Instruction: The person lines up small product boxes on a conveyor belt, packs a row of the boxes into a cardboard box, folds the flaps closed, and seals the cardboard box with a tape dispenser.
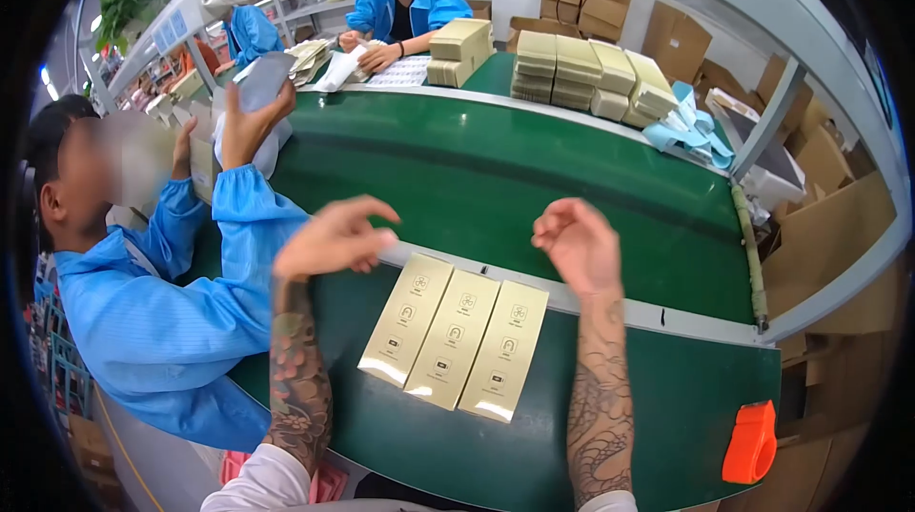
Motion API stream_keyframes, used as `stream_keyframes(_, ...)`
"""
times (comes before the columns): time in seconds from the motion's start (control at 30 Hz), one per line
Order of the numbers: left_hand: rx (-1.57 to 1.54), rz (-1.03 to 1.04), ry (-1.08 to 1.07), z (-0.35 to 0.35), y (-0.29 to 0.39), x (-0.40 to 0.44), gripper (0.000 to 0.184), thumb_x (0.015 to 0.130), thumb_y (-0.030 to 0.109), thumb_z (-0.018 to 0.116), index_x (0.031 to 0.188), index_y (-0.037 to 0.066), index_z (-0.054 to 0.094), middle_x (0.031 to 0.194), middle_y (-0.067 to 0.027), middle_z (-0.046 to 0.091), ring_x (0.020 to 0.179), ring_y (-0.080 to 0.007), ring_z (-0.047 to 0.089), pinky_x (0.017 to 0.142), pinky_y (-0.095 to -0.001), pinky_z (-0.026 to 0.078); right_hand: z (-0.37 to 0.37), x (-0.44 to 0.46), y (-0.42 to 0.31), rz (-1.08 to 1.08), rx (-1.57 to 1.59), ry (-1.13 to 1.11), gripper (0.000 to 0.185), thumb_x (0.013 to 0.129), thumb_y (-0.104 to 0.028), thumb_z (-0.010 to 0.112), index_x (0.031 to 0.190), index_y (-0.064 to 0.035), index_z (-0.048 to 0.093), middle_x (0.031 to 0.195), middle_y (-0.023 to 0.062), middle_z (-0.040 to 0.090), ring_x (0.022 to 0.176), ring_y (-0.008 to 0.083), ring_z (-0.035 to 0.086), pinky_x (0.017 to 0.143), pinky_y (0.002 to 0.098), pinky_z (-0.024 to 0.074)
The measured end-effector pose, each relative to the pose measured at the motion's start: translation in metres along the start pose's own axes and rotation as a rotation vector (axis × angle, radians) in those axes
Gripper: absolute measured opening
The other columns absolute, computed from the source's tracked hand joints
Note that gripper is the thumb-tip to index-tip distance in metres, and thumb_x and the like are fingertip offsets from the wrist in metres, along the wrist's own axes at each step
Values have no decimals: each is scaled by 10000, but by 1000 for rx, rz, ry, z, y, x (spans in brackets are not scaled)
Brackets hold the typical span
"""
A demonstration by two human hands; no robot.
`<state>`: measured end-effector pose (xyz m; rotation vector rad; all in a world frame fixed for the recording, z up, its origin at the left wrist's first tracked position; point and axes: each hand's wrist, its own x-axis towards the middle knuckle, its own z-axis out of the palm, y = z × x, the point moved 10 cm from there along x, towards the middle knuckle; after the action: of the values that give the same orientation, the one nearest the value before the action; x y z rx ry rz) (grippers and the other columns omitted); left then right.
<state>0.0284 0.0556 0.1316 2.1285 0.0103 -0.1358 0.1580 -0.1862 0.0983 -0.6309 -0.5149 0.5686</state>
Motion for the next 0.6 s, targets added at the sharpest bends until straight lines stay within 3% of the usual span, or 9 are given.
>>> stream_keyframes(0.1,-339,525,426,-50,100,-112,309,909,252,653,1125,36,606,609,-3,529,519,-98,544,463,-225,426,115,-46,-90,-259,-144,-468,213,938,-264,531,831,-105,624,803,65,551,813,216,521,697,351,420)
stream_keyframes(0.17,-668,1387,-322,-26,168,-187,192,922,200,607,1008,30,629,656,-98,557,598,-220,597,461,-311,446,184,-100,-127,-397,-100,-973,156,888,-172,623,755,-107,673,790,137,650,728,243,624,652,340,459)
stream_keyframes(0.23,-469,1559,-994,7,191,-242,182,911,211,638,926,30,654,732,-160,623,612,-263,625,470,-357,475,232,-147,-139,-271,-101,-1357,149,897,-65,579,862,-4,710,816,194,669,710,300,657,606,383,507)
stream_keyframes(0.33,-181,1455,-983,28,201,-247,268,949,293,592,1073,92,719,866,-152,707,770,-326,676,659,-472,523,250,-163,-138,-249,-75,-1399,132,844,-8,597,850,36,721,766,221,670,660,297,668,561,364,535)
stream_keyframes(0.37,-242,1441,-933,28,203,-233,327,976,333,534,928,63,711,803,-160,687,742,-328,665,635,-461,498,254,-160,-137,-257,-49,-1381,119,818,8,611,829,41,725,736,230,672,631,291,671,544,347,544)
stream_keyframes(0.43,-451,1385,-846,25,191,-200,188,885,210,685,886,23,674,797,-184,662,612,-276,631,478,-363,477,230,-133,-134,-283,-82,-1211,142,900,-63,594,834,11,694,820,209,671,673,300,652,577,386,516)
stream_keyframes(0.47,-465,1390,-700,18,178,-177,238,855,222,726,909,-4,674,796,-170,666,605,-262,624,481,-359,476,203,-114,-126,-369,-95,-902,143,888,-113,629,790,-12,651,817,178,661,668,270,638,566,343,495)
stream_keyframes(0.57,-636,737,-18,7,138,-101,221,828,128,736,950,-34,650,861,-89,661,762,-183,640,714,-300,502,129,-61,-97,-303,-539,-170,184,925,-176,572,940,7,588,739,95,602,661,184,568,603,294,452)
stream_keyframes(0.6,-548,588,-14,10,129,-82,193,854,84,705,999,-21,633,894,-48,644,834,-129,620,761,-282,491,110,-49,-83,-178,-620,-10,171,924,-142,577,968,21,604,742,77,598,689,154,571,634,271,449)
